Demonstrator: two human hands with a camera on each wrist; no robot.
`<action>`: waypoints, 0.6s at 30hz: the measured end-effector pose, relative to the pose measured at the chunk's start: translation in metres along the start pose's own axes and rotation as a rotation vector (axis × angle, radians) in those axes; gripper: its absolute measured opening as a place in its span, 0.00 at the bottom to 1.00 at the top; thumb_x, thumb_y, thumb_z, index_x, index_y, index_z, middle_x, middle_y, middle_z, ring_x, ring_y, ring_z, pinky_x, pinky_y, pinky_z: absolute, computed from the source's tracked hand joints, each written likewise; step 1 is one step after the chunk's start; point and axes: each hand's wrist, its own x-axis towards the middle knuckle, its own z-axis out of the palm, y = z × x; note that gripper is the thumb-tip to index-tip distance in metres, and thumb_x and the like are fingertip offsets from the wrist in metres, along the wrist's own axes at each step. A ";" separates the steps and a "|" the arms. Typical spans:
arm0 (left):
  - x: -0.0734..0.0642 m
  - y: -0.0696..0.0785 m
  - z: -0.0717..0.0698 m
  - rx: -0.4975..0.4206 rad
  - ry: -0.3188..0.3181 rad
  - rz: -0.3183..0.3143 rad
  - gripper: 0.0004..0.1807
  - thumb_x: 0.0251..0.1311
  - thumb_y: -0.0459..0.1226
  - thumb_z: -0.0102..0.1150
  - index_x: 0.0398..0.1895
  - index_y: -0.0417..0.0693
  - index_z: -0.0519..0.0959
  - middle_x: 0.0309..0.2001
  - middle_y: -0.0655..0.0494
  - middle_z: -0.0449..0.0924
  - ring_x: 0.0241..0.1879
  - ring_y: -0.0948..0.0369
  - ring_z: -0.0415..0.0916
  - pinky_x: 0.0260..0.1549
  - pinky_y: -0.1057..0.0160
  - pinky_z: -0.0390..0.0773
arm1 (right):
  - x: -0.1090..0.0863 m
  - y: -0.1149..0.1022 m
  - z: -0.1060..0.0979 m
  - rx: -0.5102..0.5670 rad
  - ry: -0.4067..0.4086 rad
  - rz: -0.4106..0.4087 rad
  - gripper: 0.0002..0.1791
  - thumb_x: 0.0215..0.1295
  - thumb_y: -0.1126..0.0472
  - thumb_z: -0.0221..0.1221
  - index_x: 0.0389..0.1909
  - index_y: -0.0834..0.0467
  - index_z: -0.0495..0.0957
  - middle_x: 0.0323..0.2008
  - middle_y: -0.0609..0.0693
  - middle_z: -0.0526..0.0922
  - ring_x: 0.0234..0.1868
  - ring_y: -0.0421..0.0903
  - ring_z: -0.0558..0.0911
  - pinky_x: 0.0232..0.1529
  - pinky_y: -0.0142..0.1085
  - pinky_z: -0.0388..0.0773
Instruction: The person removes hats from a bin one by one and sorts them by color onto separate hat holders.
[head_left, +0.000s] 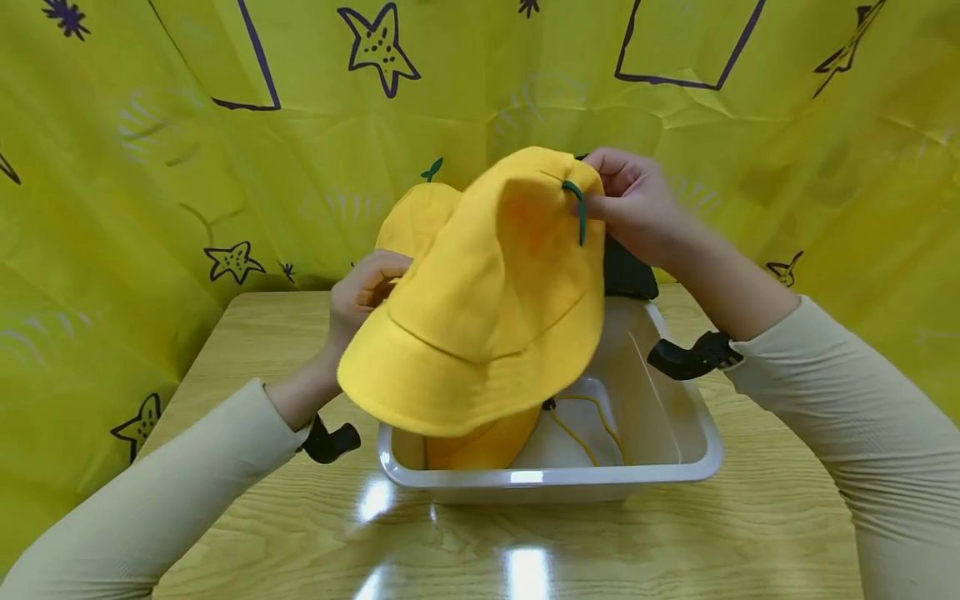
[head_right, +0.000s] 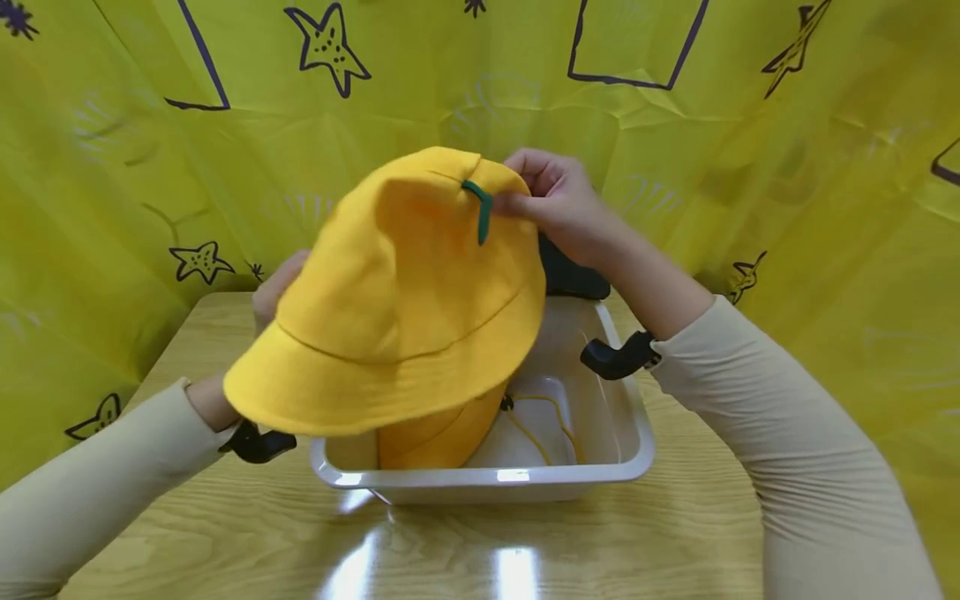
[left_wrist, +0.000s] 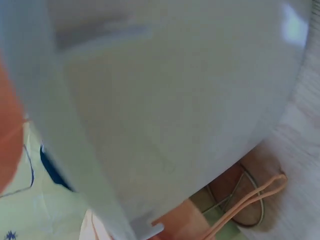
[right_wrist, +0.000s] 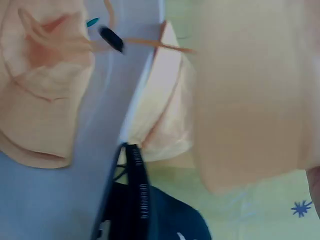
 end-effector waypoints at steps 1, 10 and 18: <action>0.004 0.009 0.001 -0.078 0.102 0.005 0.12 0.65 0.42 0.55 0.31 0.42 0.80 0.37 0.62 0.78 0.38 0.66 0.75 0.38 0.73 0.77 | 0.000 0.002 0.001 -0.014 0.012 0.001 0.13 0.59 0.80 0.52 0.28 0.61 0.80 0.25 0.50 0.81 0.27 0.43 0.78 0.28 0.31 0.77; 0.029 0.012 -0.006 0.101 0.361 0.078 0.19 0.62 0.37 0.57 0.29 0.23 0.78 0.33 0.68 0.77 0.33 0.66 0.72 0.35 0.69 0.71 | -0.001 0.030 0.020 -0.286 0.259 0.110 0.12 0.60 0.74 0.56 0.28 0.52 0.78 0.25 0.40 0.80 0.33 0.38 0.76 0.41 0.31 0.74; 0.058 0.013 -0.002 -0.060 0.556 -0.133 0.09 0.53 0.19 0.56 0.22 0.39 0.78 0.25 0.63 0.78 0.26 0.66 0.72 0.27 0.70 0.71 | -0.012 0.052 0.038 -0.569 0.270 0.371 0.20 0.66 0.59 0.57 0.53 0.66 0.67 0.47 0.54 0.78 0.47 0.44 0.79 0.54 0.40 0.76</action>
